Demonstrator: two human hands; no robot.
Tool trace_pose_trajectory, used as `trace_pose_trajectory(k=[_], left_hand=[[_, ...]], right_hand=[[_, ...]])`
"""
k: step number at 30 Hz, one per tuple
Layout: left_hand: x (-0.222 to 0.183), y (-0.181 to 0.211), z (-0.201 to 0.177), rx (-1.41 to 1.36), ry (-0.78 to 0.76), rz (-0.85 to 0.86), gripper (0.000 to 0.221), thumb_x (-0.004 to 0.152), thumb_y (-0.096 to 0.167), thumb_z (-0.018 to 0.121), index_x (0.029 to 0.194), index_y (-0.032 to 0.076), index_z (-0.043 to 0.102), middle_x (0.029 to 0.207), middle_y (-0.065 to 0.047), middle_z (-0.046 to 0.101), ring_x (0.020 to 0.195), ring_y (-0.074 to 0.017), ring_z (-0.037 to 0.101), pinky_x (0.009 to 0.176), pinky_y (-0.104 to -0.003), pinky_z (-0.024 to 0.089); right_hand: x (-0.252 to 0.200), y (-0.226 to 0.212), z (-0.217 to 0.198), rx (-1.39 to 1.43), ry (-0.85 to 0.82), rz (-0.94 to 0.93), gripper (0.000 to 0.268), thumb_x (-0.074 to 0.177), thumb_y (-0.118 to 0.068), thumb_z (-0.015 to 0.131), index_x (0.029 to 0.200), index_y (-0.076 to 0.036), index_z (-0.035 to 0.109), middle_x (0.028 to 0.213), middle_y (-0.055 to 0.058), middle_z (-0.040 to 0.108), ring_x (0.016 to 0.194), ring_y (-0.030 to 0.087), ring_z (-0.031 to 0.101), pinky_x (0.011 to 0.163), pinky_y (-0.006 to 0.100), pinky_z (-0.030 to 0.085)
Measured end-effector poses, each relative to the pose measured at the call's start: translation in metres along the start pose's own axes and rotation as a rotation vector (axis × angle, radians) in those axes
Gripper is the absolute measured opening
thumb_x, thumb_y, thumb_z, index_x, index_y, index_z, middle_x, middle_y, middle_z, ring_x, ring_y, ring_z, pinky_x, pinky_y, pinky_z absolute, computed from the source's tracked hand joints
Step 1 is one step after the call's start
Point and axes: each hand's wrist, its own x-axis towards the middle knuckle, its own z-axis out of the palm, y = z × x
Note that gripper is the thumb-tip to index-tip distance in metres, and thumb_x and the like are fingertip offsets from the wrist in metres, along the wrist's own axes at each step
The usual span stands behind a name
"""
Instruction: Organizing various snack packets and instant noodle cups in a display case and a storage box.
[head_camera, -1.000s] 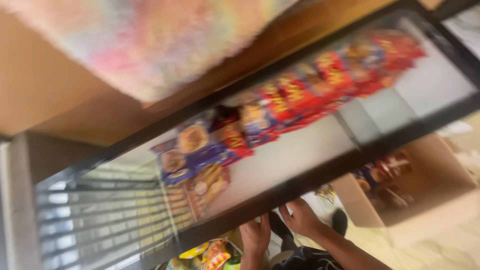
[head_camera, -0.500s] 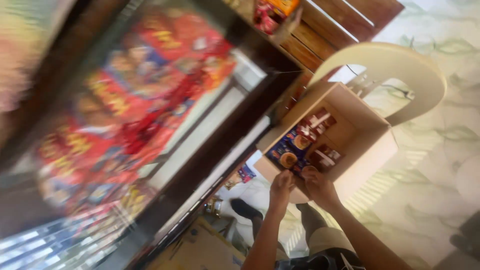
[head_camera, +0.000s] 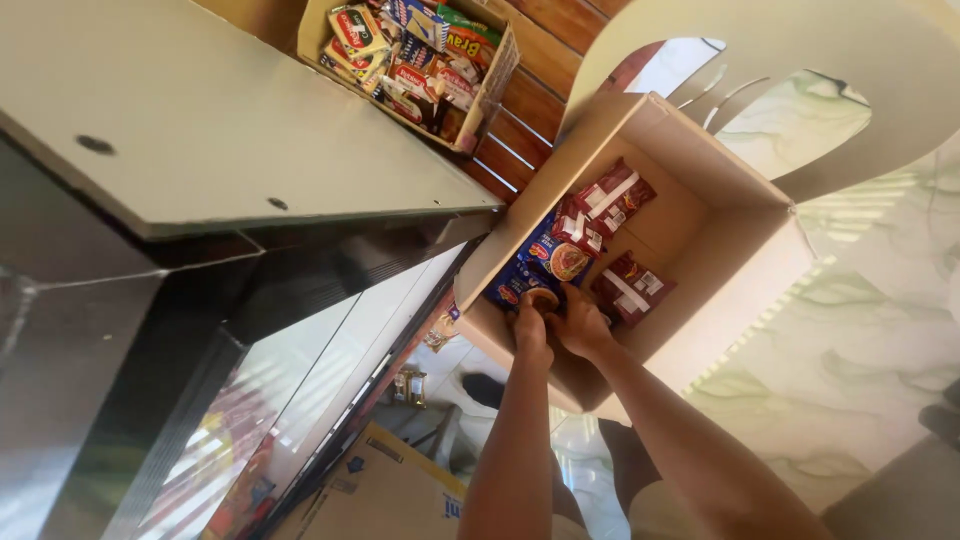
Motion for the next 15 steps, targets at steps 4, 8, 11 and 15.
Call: trace_pose_trajectory(k=[4, 8, 11, 15], left_hand=[[0.004, -0.017, -0.008, 0.032, -0.136, 0.263, 0.034, 0.099, 0.037, 0.057, 0.097, 0.005, 0.066, 0.099, -0.012, 0.070, 0.089, -0.0223, 0.066, 0.083, -0.033, 0.048], [-0.029, -0.021, 0.000, 0.375, 0.121, 0.317, 0.063, 0.088, 0.048, 0.073, 0.128, 0.004, 0.055, 0.113, -0.012, 0.069, 0.102, -0.0238, 0.066, 0.092, -0.036, 0.053], [-0.072, -0.016, 0.003, 0.594, 0.144, 0.523, 0.075, 0.084, 0.047, 0.080, 0.138, 0.001, 0.053, 0.120, -0.013, 0.068, 0.108, -0.0249, 0.066, 0.093, -0.037, 0.053], [-0.165, 0.021, 0.003, 0.344, -0.119, 0.773, 0.064, 0.089, 0.040, 0.076, 0.135, 0.001, 0.054, 0.118, -0.012, 0.072, 0.104, -0.0219, 0.069, 0.091, -0.034, 0.055]], right_hand=[[0.000, 0.000, -0.005, -0.002, 0.093, -0.037, 0.075, 0.082, -0.034, 0.077, 0.146, -0.007, 0.048, 0.138, 0.033, 0.049, 0.119, 0.049, 0.053, 0.097, 0.053, 0.046], [-0.004, 0.017, -0.022, -0.040, 0.184, -0.086, 0.057, 0.083, -0.043, 0.080, 0.128, -0.010, 0.065, 0.117, 0.028, 0.065, 0.109, 0.042, 0.064, 0.096, 0.047, 0.054], [-0.022, 0.016, -0.047, 0.019, 0.298, -0.193, 0.049, 0.081, -0.043, 0.083, 0.115, -0.010, 0.071, 0.108, 0.021, 0.072, 0.103, 0.035, 0.069, 0.089, 0.044, 0.056], [-0.071, -0.029, -0.102, 0.649, -0.027, 0.027, 0.042, 0.086, -0.030, 0.077, 0.117, -0.006, 0.062, 0.102, 0.011, 0.071, 0.089, 0.019, 0.069, 0.075, 0.034, 0.056]])
